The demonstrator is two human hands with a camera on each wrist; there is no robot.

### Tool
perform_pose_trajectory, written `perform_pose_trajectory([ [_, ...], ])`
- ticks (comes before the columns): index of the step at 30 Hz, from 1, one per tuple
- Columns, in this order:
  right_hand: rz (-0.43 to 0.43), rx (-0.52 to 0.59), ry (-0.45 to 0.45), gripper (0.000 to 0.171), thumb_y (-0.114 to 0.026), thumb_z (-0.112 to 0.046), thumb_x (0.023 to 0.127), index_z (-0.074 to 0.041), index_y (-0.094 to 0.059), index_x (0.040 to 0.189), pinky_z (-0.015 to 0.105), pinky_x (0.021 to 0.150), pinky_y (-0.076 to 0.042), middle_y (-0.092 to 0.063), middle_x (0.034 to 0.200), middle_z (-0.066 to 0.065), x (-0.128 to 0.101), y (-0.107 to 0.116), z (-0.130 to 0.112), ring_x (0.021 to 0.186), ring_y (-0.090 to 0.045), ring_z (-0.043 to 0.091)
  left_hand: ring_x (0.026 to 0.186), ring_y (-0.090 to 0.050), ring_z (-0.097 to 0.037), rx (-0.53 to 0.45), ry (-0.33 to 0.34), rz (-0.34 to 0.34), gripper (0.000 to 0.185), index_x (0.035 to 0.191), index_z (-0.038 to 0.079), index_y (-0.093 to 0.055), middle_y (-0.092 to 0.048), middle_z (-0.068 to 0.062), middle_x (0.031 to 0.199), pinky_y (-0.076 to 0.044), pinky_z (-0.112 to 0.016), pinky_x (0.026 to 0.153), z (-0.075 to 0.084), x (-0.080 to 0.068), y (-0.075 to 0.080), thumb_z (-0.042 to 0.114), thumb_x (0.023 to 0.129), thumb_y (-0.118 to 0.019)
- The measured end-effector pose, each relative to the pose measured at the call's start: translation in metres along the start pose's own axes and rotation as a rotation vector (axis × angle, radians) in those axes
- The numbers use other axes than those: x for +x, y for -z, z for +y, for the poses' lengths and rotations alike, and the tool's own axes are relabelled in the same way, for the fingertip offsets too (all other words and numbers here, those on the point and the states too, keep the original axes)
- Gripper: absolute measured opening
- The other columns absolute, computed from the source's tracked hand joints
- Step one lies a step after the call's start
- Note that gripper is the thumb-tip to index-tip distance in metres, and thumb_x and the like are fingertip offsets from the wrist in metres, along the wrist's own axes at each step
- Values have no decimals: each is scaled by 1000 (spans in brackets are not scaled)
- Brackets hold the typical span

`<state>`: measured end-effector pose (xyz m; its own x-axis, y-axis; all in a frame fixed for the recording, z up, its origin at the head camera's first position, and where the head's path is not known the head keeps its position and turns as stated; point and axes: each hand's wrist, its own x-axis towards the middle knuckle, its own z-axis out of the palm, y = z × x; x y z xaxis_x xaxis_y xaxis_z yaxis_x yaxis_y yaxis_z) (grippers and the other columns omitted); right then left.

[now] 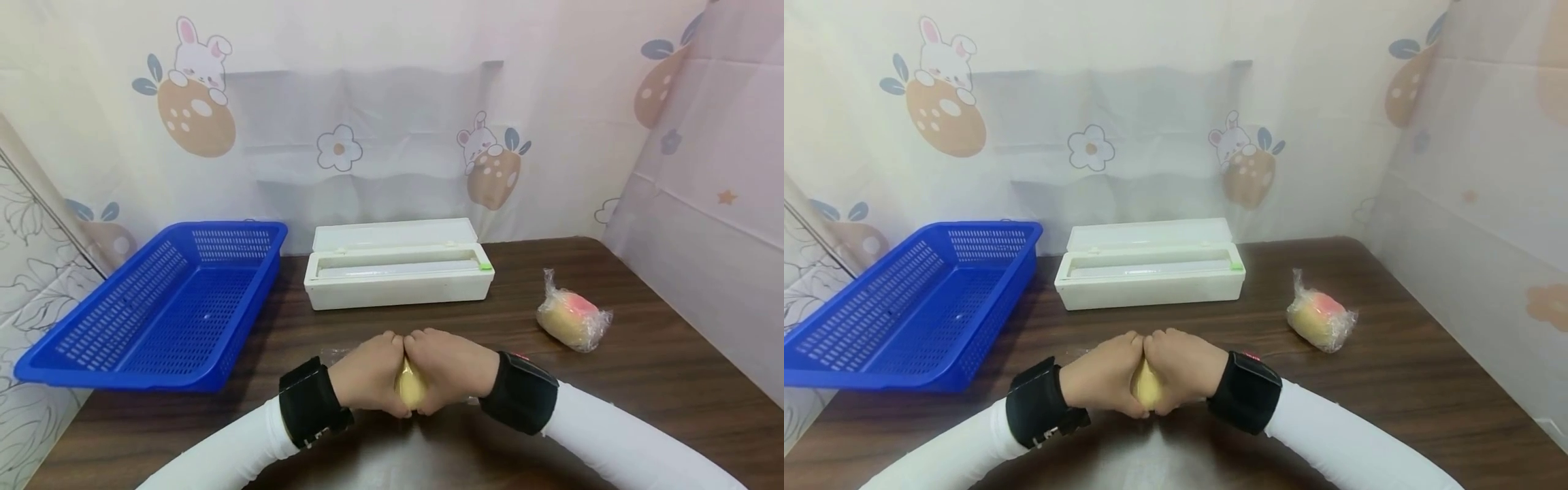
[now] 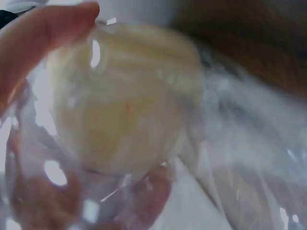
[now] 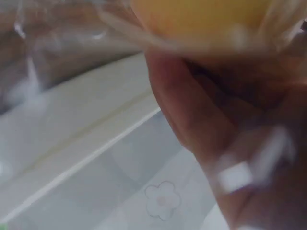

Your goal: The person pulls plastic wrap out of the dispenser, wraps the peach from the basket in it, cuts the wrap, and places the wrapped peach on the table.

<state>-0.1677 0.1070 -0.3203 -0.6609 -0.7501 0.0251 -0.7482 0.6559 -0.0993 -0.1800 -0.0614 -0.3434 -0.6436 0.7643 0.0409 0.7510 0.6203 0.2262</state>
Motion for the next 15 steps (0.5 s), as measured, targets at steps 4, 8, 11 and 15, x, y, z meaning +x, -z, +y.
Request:
perform_pose_trajectory([
  [4, -98, 147, 24, 47, -83, -31, 55, -14, -52, 85, 15, 56, -39, -46, 70, -13, -1, 4, 2, 61, -44, 1, 72, -43, -6, -71, -3, -93, 69, 106, 4, -53, -45, 6, 81, -40, -17, 61, 2, -5, 2, 46, 59, -82],
  [8, -195, 309, 26, 43, -83, -27, 60, -15, -55, 91, 15, 55, -43, -51, 74, -14, 3, 6, 12, 61, -48, -1, 73, -46, -6, -162, 12, -126, 68, 110, 4, -52, -47, 6, 85, -42, -17, 62, -3, -5, 0, 45, 64, -79],
  [11, -251, 388, 33, 41, -82, -26, 63, -16, -58, 94, 16, 56, -46, -55, 76, -14, 8, 6, 21, 63, -52, -2, 73, -48, -6, -244, 37, -129, 64, 110, 6, -52, -48, 6, 88, -44, -18, 60, -8, -6, -3, 45, 66, -76],
  [15, -306, 406, 29, 39, -82, -30, 64, -17, -60, 93, 17, 57, -47, -56, 77, -14, 14, 5, 30, 64, -53, -1, 78, -51, -7, -260, 38, -88, 67, 116, 6, -52, -51, 3, 96, -45, -20, 62, -12, -10, -5, 49, 68, -73],
])
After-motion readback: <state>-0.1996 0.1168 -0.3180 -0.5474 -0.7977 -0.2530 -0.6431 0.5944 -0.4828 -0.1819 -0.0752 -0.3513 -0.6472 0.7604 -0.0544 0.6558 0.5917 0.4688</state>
